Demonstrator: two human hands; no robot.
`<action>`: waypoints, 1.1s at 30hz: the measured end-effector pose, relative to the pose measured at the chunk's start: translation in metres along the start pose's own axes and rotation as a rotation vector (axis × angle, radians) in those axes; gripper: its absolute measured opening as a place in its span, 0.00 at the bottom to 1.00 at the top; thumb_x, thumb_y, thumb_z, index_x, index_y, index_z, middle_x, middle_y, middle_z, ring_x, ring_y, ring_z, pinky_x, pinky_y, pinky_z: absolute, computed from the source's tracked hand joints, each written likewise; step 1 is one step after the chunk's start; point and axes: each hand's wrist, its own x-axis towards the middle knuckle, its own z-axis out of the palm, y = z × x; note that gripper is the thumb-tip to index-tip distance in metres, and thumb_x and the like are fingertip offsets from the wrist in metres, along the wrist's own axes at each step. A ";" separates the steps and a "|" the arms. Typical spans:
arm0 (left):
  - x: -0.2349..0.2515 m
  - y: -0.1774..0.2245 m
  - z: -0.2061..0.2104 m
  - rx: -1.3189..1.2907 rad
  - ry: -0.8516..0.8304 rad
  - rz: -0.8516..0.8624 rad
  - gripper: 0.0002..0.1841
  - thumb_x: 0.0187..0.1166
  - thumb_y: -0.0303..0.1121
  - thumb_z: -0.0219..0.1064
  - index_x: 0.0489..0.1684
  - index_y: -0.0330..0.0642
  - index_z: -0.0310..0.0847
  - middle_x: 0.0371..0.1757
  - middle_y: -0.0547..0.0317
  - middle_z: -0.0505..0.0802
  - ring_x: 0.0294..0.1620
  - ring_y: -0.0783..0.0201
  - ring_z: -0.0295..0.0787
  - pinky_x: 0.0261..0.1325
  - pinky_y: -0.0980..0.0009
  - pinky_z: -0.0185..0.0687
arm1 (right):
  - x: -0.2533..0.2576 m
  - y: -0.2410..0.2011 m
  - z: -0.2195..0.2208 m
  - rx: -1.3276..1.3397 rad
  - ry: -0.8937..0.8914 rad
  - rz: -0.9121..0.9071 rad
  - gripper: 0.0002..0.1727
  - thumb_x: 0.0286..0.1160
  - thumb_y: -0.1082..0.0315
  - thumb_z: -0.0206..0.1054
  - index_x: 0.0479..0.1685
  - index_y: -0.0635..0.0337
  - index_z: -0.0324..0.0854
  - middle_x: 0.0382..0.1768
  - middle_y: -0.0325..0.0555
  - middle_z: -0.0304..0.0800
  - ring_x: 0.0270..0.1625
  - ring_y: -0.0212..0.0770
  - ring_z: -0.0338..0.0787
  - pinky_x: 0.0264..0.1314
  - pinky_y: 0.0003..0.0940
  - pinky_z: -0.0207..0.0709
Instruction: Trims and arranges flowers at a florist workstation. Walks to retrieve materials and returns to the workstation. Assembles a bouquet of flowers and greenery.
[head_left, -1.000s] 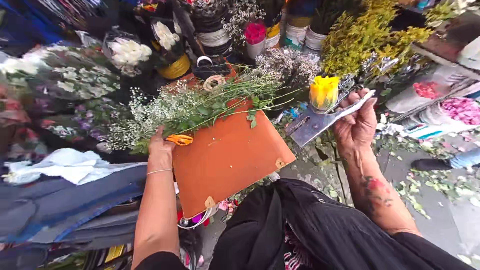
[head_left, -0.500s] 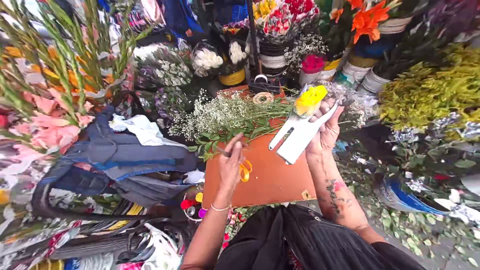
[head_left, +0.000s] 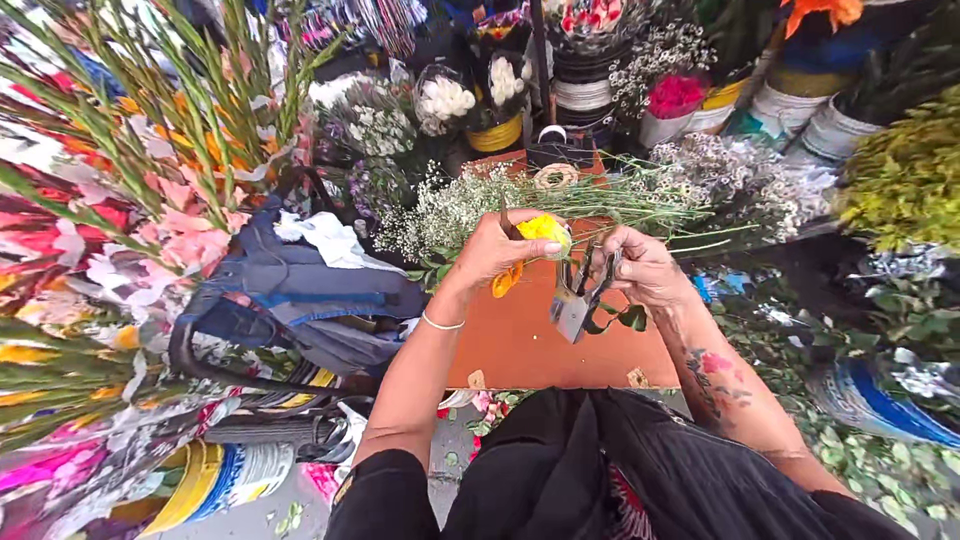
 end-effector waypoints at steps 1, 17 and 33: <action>0.007 -0.002 0.000 -0.030 0.010 -0.037 0.15 0.69 0.22 0.77 0.55 0.35 0.89 0.45 0.57 0.96 0.37 0.74 0.91 0.41 0.78 0.88 | -0.007 -0.004 -0.004 -0.077 -0.039 0.043 0.09 0.78 0.59 0.72 0.53 0.40 0.83 0.43 0.26 0.88 0.31 0.16 0.79 0.26 0.10 0.68; 0.087 -0.015 0.085 0.302 -0.100 -0.009 0.08 0.71 0.31 0.79 0.43 0.42 0.94 0.40 0.63 0.93 0.31 0.75 0.84 0.39 0.75 0.83 | -0.082 -0.030 -0.027 -0.293 0.222 0.142 0.08 0.82 0.60 0.68 0.54 0.46 0.79 0.36 0.22 0.87 0.28 0.15 0.77 0.25 0.12 0.67; 0.186 -0.020 -0.066 -0.124 0.556 -0.318 0.03 0.80 0.22 0.65 0.39 0.41 0.81 0.16 0.72 0.79 0.10 0.81 0.65 0.14 0.87 0.64 | -0.162 -0.123 0.044 -0.431 0.310 -0.249 0.07 0.79 0.61 0.72 0.50 0.47 0.84 0.42 0.27 0.88 0.40 0.16 0.84 0.42 0.12 0.77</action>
